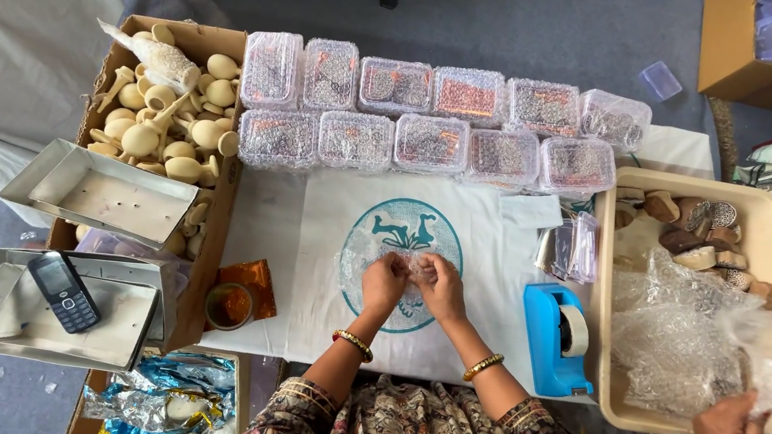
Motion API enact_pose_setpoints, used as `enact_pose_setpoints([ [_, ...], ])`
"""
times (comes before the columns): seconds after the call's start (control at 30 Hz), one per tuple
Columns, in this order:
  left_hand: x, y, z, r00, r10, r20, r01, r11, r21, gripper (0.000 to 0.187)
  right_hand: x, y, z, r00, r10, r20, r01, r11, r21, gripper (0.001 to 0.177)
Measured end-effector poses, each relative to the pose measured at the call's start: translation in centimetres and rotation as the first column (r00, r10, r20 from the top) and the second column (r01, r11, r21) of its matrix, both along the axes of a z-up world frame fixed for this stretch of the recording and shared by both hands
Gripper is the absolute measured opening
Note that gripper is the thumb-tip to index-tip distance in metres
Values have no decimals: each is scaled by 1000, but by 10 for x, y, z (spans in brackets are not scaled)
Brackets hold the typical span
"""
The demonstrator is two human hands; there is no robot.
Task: The person wraps small plastic containers filled with beads and wooden decorative items using bubble wrap. They place the wrapped items into a cardboard box and handle a tape dispenser on the table.
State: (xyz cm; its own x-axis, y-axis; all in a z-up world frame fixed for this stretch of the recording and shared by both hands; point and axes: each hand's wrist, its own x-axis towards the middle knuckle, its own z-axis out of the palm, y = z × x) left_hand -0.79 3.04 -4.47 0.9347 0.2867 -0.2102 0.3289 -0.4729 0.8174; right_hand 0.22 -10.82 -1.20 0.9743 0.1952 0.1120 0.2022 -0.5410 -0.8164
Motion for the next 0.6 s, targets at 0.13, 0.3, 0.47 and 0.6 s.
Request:
enact_pose_setpoints([
  [0.13, -1, 2, 13, 1000, -17, 9, 17, 1000, 2, 11, 6, 6, -8, 975, -133, -180, 150, 985, 81, 26],
  [0.3, -2, -3, -1, 1000, 3, 18, -3, 1000, 12, 11, 1, -1, -16, 977, -149, -152, 172, 974, 147, 14],
  [0.47, -2, -5, 14, 999, 13, -32, -12, 999, 48, 6, -4, -2, -21, 993, -84, -82, 91, 992, 84, 18],
  [0.6, -1, -4, 22, 998, 29, -54, -29, 1000, -3, 12, 4, -8, 1, 997, 65, -34, -67, 995, -69, 40],
])
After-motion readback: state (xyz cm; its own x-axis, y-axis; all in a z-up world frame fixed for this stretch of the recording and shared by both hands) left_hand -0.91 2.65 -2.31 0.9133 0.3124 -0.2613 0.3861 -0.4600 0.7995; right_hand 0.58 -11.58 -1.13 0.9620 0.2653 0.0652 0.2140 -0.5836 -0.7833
